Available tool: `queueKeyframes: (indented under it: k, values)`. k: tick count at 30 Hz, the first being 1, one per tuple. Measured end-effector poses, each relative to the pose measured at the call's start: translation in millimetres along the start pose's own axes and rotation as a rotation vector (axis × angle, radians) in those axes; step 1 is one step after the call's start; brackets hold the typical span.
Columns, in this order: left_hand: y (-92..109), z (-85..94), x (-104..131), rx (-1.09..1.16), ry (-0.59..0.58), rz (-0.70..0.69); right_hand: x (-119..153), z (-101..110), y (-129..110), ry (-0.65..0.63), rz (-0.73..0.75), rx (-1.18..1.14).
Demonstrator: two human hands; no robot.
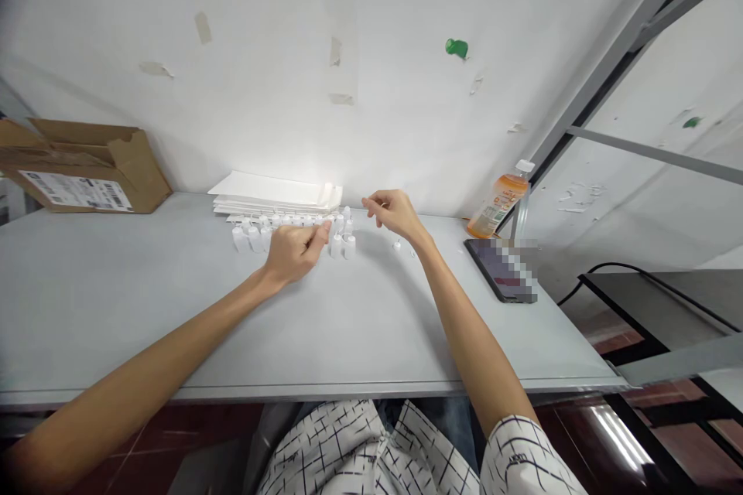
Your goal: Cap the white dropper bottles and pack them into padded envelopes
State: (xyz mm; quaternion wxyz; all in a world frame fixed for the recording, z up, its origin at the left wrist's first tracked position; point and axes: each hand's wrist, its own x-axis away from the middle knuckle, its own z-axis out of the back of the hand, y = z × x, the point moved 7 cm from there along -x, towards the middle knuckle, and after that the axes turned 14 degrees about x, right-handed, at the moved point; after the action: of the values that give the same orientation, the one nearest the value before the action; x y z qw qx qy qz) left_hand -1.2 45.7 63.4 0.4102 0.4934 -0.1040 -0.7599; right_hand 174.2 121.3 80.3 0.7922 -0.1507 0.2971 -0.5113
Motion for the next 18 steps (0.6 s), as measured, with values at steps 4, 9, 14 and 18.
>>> queueKeyframes:
  k: [4,9,14,18]
  values:
    - [10,-7.6,5,-0.015,-0.055,-0.099,-38,-14,11,-0.023,0.001,0.166]
    - [17,-17.5,10,-0.062,-0.142,-0.168,-63,-52,8,-0.17,0.044,0.352]
    - [20,-22.3,12,-0.063,-0.204,-0.188,-65,-49,12,-0.14,0.051,0.343]
    - [25,-27.0,17,-0.025,-0.244,-0.226,-54,-5,24,0.043,-0.032,0.253]
